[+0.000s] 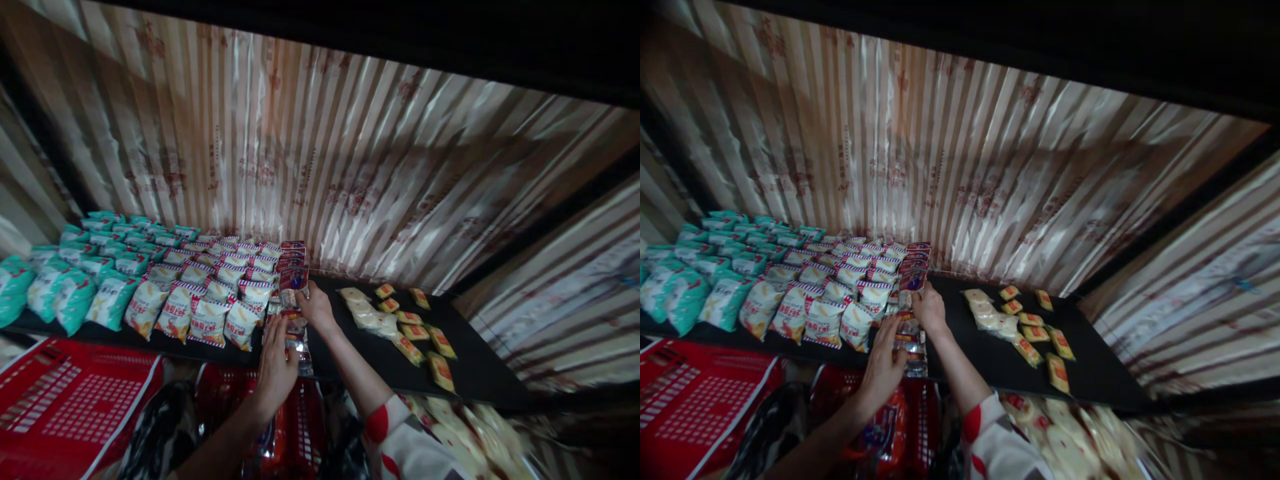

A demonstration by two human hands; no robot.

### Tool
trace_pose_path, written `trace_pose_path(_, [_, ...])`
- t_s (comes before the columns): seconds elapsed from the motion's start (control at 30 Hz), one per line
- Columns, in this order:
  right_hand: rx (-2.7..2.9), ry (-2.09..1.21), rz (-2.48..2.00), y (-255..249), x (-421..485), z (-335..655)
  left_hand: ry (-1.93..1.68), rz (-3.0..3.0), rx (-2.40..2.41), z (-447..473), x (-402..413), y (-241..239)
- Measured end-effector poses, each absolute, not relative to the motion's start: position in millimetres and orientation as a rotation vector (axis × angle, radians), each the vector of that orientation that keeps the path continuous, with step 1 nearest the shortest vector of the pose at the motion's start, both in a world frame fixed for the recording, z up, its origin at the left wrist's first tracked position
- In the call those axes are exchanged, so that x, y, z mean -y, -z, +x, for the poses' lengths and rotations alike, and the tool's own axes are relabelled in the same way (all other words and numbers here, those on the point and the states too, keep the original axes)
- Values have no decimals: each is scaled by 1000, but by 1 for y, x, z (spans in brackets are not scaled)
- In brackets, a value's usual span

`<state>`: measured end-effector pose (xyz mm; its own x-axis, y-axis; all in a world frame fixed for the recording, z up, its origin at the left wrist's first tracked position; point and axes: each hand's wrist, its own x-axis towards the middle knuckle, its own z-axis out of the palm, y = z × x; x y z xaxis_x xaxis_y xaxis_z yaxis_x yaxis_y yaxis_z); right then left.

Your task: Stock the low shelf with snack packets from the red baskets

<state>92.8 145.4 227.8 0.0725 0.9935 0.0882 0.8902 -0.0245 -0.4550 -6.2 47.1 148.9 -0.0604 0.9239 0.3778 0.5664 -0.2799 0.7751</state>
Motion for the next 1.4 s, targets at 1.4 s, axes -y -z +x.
trace_pose_path(1.4, [1749, -331, -1286, -159, 12, 70, -969, 1846, -1628, -51, 48, -85])
